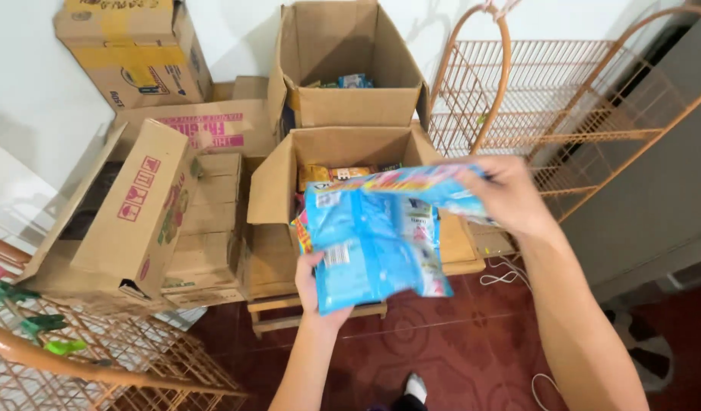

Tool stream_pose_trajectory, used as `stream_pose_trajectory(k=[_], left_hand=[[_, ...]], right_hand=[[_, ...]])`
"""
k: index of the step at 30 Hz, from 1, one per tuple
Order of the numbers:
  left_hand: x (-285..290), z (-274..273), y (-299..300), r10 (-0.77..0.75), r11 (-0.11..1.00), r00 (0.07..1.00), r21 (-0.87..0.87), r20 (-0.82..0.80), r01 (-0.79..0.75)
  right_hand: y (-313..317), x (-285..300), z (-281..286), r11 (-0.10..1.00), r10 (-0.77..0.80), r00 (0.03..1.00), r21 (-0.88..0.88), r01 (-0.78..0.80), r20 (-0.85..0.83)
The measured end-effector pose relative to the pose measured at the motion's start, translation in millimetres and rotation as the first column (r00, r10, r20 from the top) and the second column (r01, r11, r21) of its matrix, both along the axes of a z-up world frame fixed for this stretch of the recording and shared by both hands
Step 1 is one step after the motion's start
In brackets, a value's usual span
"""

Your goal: Take detergent packets from cardboard boxes and organize them onto a wire rack shelf.

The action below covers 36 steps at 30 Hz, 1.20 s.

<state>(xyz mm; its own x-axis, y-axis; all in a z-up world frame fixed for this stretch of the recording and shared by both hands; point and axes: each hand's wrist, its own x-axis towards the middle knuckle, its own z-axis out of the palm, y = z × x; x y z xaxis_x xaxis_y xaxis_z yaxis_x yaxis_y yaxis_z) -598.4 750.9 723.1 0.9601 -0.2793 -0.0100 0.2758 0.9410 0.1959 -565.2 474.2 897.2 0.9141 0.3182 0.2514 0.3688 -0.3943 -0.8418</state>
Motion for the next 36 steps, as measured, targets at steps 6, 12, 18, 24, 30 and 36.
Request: stream_pose_trajectory(k=[6, 12, 18, 24, 30, 36], left_hand=[[-7, -74, -26, -0.086, 0.995, 0.996, -0.058, 0.016, 0.086], [2, -171, -47, -0.043, 0.999, 0.997, -0.009, -0.07, 0.042], [-2, -274, -32, -0.018, 0.995, 0.999, 0.099, -0.05, 0.023], [-43, -355, -43, -0.03, 0.868, 1.0, 0.495, 0.008, 0.022], [-43, -399, -33, -0.216, 0.943, 0.975, 0.272, 0.053, 0.194], [-73, -281, -13, -0.308, 0.933, 0.943, 0.154, -0.126, 0.325]], right_hand=[[-2, -23, -12, 0.888, -0.368, 0.921, 0.344, 0.306, 0.129], [11, -31, -74, 0.893, -0.393, 0.877, 0.341, 0.292, 0.276], [15, -61, -76, 0.916, -0.369, 0.823, 0.316, 0.245, 0.432], [10, -65, -104, 0.804, -0.524, 0.825, 0.444, 0.396, 0.212], [21, -70, -112, 0.845, -0.533, 0.781, 0.149, 0.514, 0.324], [19, -82, -134, 0.863, -0.501, 0.823, 0.086, 0.497, 0.268]])
